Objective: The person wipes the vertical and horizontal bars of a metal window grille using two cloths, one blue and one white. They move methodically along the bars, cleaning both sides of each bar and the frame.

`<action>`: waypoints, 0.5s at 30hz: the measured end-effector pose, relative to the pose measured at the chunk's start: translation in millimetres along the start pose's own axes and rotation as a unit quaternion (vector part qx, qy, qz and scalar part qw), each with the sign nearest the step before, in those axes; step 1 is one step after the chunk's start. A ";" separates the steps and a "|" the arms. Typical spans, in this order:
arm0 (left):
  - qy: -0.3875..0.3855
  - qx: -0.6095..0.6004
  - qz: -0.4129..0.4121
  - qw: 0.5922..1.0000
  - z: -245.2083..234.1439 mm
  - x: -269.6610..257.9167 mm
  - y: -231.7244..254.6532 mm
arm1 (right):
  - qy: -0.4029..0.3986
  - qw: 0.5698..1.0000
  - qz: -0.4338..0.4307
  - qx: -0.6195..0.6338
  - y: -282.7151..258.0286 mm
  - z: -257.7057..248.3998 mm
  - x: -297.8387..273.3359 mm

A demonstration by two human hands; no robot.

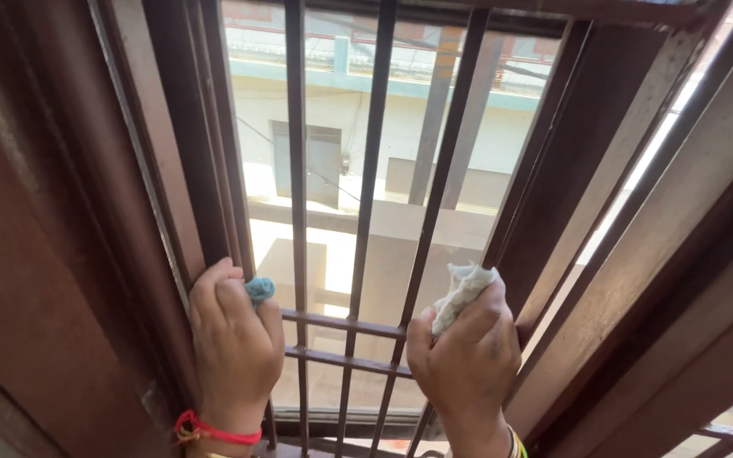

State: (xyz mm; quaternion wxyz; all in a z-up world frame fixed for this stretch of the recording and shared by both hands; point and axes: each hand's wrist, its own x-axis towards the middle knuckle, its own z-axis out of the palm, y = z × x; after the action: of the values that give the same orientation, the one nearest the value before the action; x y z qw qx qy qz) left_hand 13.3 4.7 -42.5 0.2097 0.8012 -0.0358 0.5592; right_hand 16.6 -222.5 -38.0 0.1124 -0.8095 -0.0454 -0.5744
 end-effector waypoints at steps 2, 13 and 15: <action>0.018 -0.012 0.010 1.000 -1.3 -2.3 1.8 | 0.006 1.000 0.002 0.007 -2.6 -0.5 -0.4; 0.020 -0.038 0.008 0.999 -18.3 -33.7 0.7 | 0.031 0.999 -0.034 0.016 -0.7 -4.2 0.1; 0.023 -0.002 0.013 1.000 -18.0 -36.4 0.1 | 0.044 0.998 -0.033 0.012 -2.1 -4.4 -1.0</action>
State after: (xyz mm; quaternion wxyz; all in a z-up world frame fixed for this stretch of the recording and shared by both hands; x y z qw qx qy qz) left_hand -16.1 5.0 -70.4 0.2048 0.7871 -0.0430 0.5803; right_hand 11.8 -221.5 -37.3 0.1052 -0.7803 -0.0742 -0.6120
